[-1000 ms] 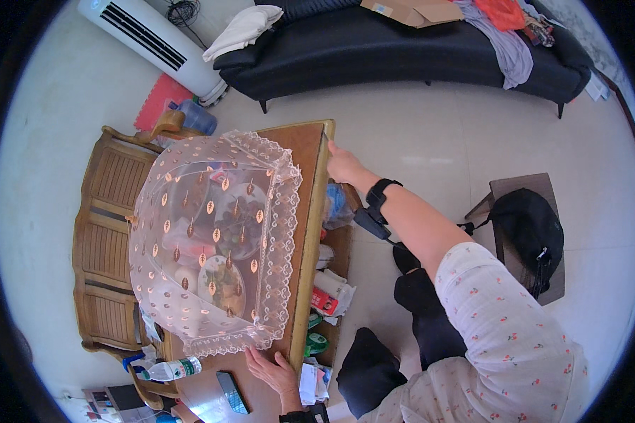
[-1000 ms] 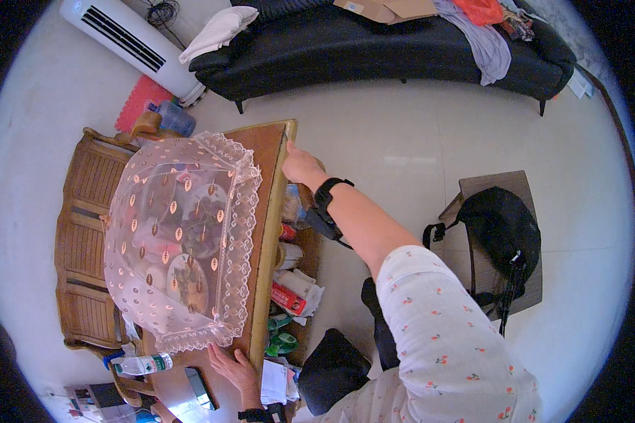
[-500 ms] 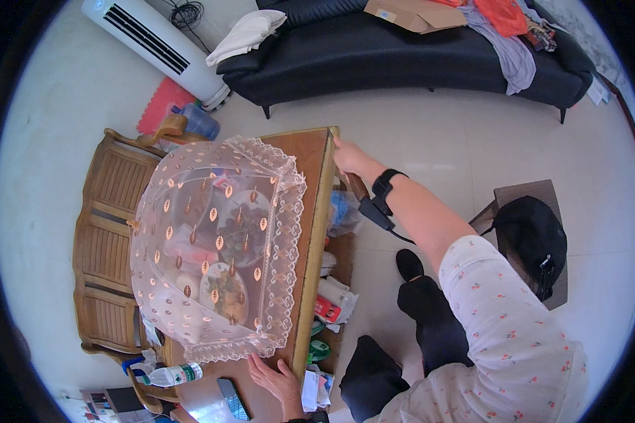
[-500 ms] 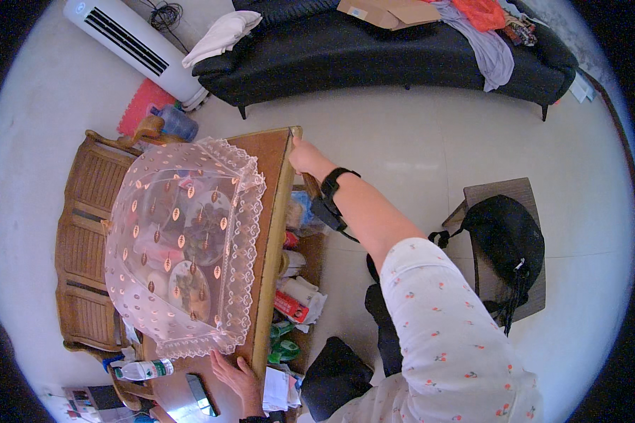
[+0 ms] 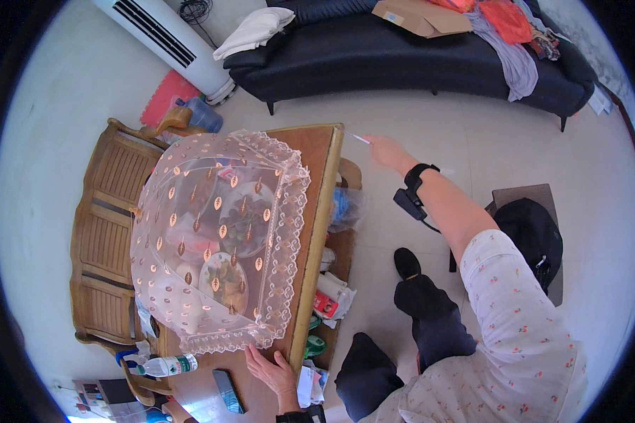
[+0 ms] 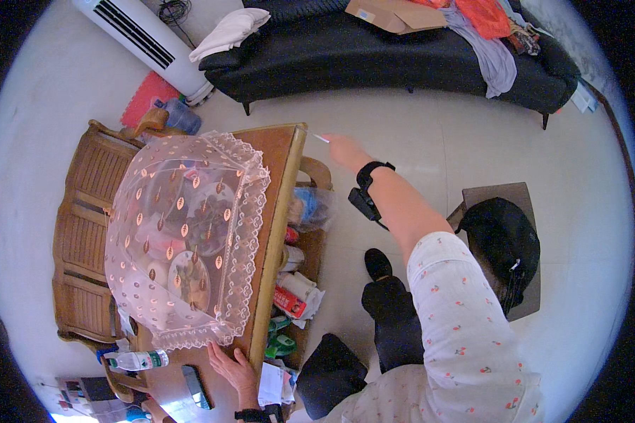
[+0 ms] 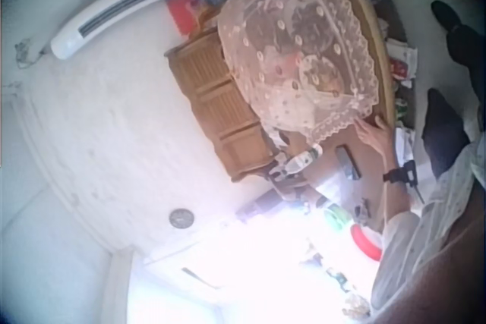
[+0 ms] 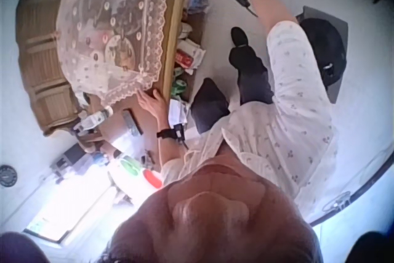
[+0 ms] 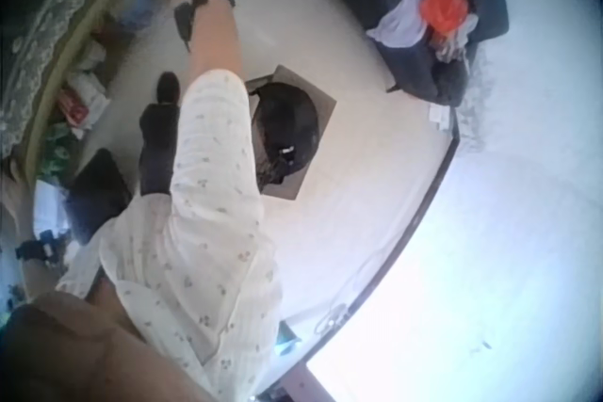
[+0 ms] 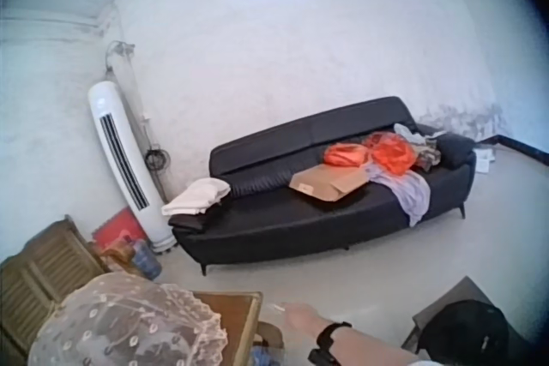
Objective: Repairing the edge of a wooden coffee table by cleaning it with a cloth, marking it with a pen, and trimming material with a utility knife.
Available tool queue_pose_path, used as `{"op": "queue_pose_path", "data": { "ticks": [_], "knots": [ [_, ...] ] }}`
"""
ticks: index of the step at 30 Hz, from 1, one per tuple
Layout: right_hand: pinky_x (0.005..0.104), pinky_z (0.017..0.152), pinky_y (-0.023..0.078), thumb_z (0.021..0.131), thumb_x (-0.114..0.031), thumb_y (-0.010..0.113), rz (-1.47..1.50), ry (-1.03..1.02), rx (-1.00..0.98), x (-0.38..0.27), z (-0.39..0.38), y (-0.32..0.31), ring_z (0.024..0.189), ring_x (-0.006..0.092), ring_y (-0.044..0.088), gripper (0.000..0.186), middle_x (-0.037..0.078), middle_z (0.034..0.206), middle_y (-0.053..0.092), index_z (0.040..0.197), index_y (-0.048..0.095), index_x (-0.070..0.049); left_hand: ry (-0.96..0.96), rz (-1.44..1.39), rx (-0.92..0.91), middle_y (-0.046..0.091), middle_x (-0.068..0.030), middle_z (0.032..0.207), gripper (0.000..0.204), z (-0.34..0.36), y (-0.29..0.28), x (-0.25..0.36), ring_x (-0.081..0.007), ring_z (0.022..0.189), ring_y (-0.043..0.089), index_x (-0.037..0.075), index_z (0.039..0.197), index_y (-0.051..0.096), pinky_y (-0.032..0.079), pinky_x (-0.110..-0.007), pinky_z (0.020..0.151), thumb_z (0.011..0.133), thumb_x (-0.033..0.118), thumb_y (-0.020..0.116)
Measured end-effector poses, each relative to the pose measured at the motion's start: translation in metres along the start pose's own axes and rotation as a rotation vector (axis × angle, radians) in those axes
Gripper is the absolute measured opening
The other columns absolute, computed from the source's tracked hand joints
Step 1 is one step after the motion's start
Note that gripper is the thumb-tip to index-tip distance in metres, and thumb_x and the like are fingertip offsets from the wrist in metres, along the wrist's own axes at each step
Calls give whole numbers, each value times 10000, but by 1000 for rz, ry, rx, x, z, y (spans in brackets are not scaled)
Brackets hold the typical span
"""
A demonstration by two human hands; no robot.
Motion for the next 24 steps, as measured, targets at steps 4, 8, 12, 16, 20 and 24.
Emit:
{"op": "queue_pose_path", "data": {
  "ticks": [4,8,12,16,20,24],
  "knots": [
    [437,786,469,846,-116,420,-134,-19,143,3,15,-21,907,346,591,296,162,977,622,1090,588,-132,-37,-13,-33,333,-236,1332,625,-1,-2,1,-406,1201,329,-11,1317,321,236,-500,1002,871,412,431],
    [427,767,487,802,-83,451,-350,-9,-45,-29,22,-44,894,335,603,294,153,940,634,1046,608,-130,-58,-22,-35,335,-235,1331,628,-3,-3,-1,-408,1205,326,-12,1315,325,232,-502,1004,875,427,415],
    [391,723,516,755,-82,532,-495,-122,-49,-59,25,-50,854,303,631,187,149,901,654,865,683,-66,-46,-18,-37,336,-236,1330,636,-2,0,-3,-409,1205,326,-11,1317,324,233,-505,1004,875,437,412],
    [365,712,526,756,-80,544,-620,-180,-66,-77,27,-41,837,283,644,161,122,842,666,810,696,-63,-31,-20,-30,339,-238,1324,639,0,0,0,-407,1204,329,-7,1321,323,239,-507,1000,876,442,412],
    [367,719,528,766,-83,541,-617,-149,-45,-76,21,-33,859,280,642,169,114,875,666,836,695,-64,-33,-17,-30,343,-236,1321,634,1,1,-2,-405,1202,333,-3,1323,322,241,-506,1000,879,441,409],
    [367,727,528,780,-78,529,-536,-90,-64,-80,5,-41,877,275,638,185,109,923,661,871,689,-59,-24,-15,-29,347,-236,1317,634,0,-1,-1,-406,1198,338,-11,1321,319,243,-505,997,880,434,410]
  ]
}}
Point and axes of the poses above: each hand's wrist, its own z-axis towards the middle knuckle, its own y-axis out of the palm, x = y × z, the point moved 4 cm from there along z, towards the middle knuckle
